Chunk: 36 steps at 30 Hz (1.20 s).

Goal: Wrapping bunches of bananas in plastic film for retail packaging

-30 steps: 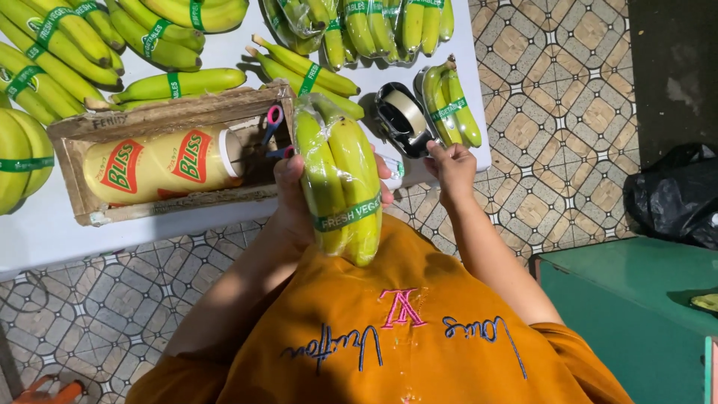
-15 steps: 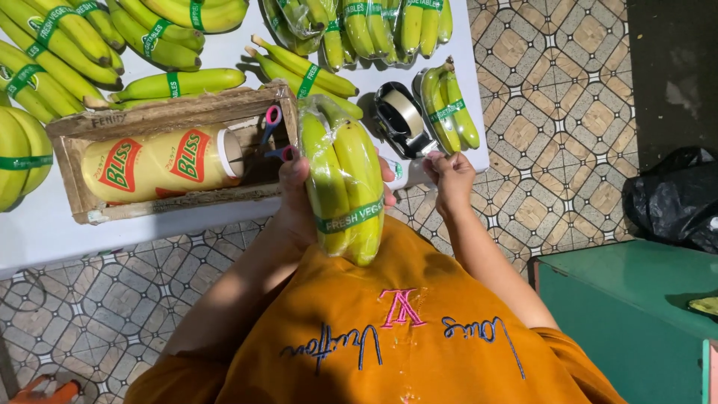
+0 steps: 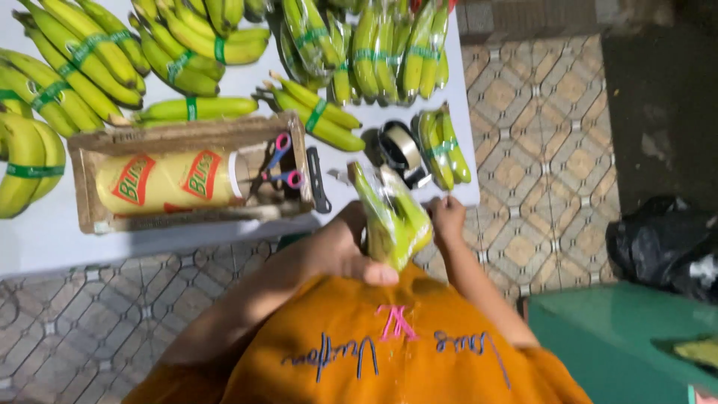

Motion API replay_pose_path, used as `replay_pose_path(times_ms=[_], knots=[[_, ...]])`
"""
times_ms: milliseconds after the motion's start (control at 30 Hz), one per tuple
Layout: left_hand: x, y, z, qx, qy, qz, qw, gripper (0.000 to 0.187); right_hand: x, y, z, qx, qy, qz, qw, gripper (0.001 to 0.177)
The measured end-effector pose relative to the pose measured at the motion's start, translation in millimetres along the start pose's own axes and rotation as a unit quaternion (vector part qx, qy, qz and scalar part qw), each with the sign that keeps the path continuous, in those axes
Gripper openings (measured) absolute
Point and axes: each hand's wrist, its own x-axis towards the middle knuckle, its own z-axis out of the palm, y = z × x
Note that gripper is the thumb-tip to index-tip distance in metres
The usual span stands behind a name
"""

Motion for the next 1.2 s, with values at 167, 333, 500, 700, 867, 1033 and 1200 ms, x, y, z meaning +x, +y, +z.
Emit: replay_pose_path(times_ms=[167, 333, 500, 700, 867, 1033, 1200], knots=[[1, 17, 6, 0.288, -0.003, -0.119, 0.95, 0.07, -46, -118, -42, 0.175, -0.139, -0.046, 0.974, 0.037], [9, 22, 13, 0.356, -0.004, -0.165, 0.92, 0.075, -93, -223, -84, 0.155, -0.234, -0.192, 0.941, 0.041], [13, 27, 17, 0.375, -0.007, -0.21, 0.903, 0.077, -121, -267, -93, 0.105, -0.329, -0.266, 0.9, 0.041], [6, 29, 18, 0.382, -0.002, -0.24, 0.893, 0.073, -122, -275, -85, 0.077, -0.383, -0.305, 0.868, 0.043], [-4, 23, 19, 0.405, 0.01, -0.24, 0.882, 0.08, -113, -261, -81, -0.077, -0.34, -0.409, 0.843, 0.04], [-8, 12, 20, 0.421, -0.001, -0.234, 0.876, 0.072, -127, -284, -87, -0.268, -0.27, -0.462, 0.801, 0.036], [-7, 25, 18, 0.372, -0.048, -0.163, 0.912, 0.067, -124, -303, -97, -0.383, -0.28, -0.409, 0.78, 0.049]])
